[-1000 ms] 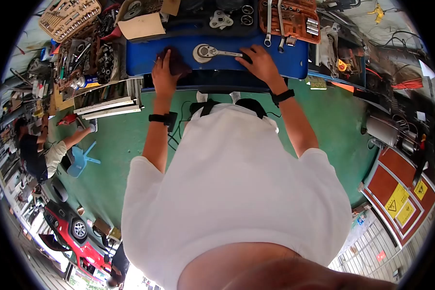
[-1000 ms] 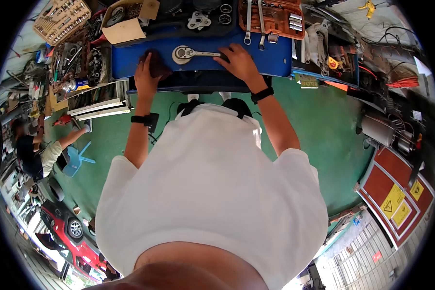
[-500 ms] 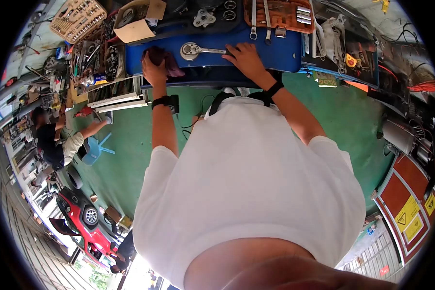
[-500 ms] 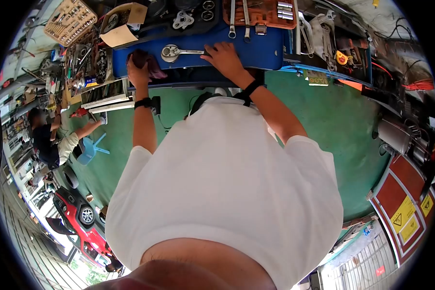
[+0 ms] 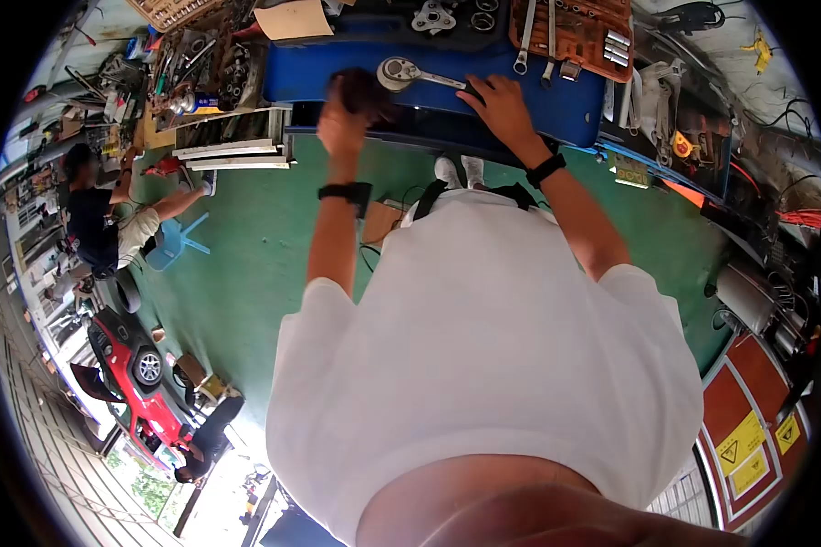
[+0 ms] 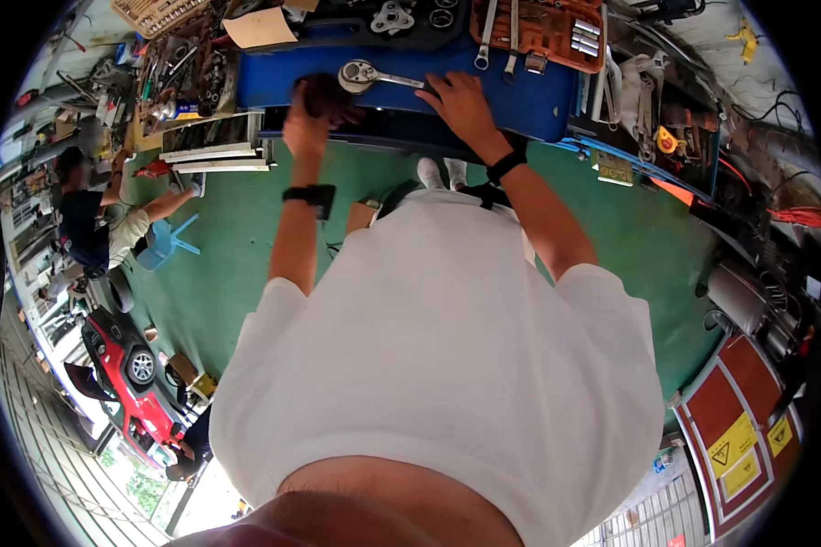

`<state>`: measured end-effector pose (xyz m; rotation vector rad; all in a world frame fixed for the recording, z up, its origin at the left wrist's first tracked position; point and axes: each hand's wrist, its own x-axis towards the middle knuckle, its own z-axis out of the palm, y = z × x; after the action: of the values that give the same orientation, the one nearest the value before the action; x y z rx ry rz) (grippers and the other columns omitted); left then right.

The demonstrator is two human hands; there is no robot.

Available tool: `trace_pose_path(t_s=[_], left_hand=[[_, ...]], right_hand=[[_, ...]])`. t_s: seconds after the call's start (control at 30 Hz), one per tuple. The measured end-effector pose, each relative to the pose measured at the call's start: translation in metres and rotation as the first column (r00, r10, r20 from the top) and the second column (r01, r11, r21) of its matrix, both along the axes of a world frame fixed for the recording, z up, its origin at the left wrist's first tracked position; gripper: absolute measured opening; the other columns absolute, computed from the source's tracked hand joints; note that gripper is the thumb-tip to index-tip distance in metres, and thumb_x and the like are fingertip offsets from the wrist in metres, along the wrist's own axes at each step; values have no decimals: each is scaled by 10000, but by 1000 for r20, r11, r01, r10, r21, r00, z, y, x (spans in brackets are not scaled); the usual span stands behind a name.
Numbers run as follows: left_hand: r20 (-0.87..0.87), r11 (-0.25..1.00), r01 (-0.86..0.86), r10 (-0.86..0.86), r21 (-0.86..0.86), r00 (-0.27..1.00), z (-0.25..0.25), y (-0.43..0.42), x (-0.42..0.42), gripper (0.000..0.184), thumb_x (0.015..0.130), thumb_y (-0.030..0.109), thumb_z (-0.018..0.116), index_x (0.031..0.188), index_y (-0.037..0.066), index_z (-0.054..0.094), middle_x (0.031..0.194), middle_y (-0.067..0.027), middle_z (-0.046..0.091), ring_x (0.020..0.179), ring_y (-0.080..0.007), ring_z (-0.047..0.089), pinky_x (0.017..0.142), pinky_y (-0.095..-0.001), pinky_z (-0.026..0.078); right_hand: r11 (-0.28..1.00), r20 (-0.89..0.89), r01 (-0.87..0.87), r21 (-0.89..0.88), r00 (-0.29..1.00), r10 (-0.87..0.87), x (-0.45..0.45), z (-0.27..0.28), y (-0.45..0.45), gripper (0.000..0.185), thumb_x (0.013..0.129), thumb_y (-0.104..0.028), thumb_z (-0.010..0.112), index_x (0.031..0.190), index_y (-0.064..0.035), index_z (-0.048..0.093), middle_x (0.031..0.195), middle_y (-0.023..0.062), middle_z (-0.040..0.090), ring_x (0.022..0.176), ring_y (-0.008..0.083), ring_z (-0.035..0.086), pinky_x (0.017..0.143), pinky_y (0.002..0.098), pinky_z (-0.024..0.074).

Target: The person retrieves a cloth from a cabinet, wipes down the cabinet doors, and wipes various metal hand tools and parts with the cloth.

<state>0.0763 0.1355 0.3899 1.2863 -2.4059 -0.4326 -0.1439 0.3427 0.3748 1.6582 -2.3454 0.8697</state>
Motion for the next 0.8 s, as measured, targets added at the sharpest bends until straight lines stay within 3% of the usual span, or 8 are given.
trace_pose_path(t_s=[0.07, 0.23, 0.3, 0.43, 0.6, 0.7, 0.77, 0.8], left_hand=[[82, 985, -166, 163, 42, 983, 14, -30, 4, 670, 750, 396, 725, 1357, 223, 500, 1022, -223, 688, 915, -424, 665, 771, -506, 541], [186, 977, -210, 214, -41, 959, -3, -120, 31, 653, 775, 477, 688, 1329, 186, 503, 1057, -202, 689, 959, -422, 660, 815, -528, 527], [206, 976, -215, 218, -35, 954, -2, -123, 31, 647, 774, 463, 688, 1323, 178, 497, 1057, -196, 690, 950, -421, 663, 814, -525, 527], [276, 963, -268, 263, -20, 925, 4, -107, 18, 626, 768, 419, 693, 1296, 149, 491, 1046, -186, 693, 944, -415, 666, 821, -513, 526], [283, 991, -131, 132, -20, 950, 10, -51, 13, 640, 758, 406, 703, 1298, 144, 481, 990, -196, 697, 899, -403, 678, 766, -514, 535], [255, 993, -45, 17, 105, 967, 35, -9, 15, 610, 754, 395, 719, 1266, 124, 528, 950, -208, 701, 894, -406, 679, 769, -507, 539], [-94, 971, -9, 32, 239, 995, 33, 8, 23, 534, 752, 357, 737, 1198, 98, 597, 932, -224, 700, 911, -414, 673, 787, -487, 543], [-175, 957, -37, 90, 287, 980, 37, 17, 27, 465, 740, 288, 778, 1128, 66, 646, 985, -224, 694, 943, -402, 672, 797, -447, 542]], right_hand=[[1000, 5, -14, 8, 1000, 14, 0, 3, 2, 385, 889, -390, 656, 1085, -58, 671, 856, 102, 613, 844, 258, 590, 779, 391, 443], [1000, 26, -20, -14, 999, 21, 1, 10, 1, 380, 891, -375, 658, 1086, -50, 670, 833, 103, 598, 834, 264, 581, 773, 391, 437], [998, 59, -23, 59, 998, 20, 1, 17, 2, 368, 892, -363, 658, 1077, -45, 669, 810, 102, 580, 810, 264, 569, 756, 390, 428], [1000, 84, -18, 19, 996, 16, 1, 14, 1, 362, 892, -357, 658, 1074, -44, 666, 794, 100, 566, 792, 264, 560, 738, 392, 420], [1000, 79, -15, 24, 997, 13, 2, 13, -1, 357, 896, -357, 655, 1059, -40, 673, 830, 108, 589, 818, 270, 573, 781, 401, 437], [1000, 62, 4, -4, 998, -3, 3, 14, -2, 352, 897, -357, 657, 1038, -34, 677, 861, 120, 602, 840, 278, 582, 795, 411, 445], [999, 101, -7, 47, 995, 2, 3, 15, -2, 355, 897, -358, 658, 1035, -31, 677, 873, 123, 605, 848, 286, 584, 795, 417, 447], [995, 137, -13, 99, 991, 0, 2, 15, -1, 357, 896, -359, 659, 1031, -28, 676, 884, 126, 609, 855, 295, 586, 795, 422, 450]])
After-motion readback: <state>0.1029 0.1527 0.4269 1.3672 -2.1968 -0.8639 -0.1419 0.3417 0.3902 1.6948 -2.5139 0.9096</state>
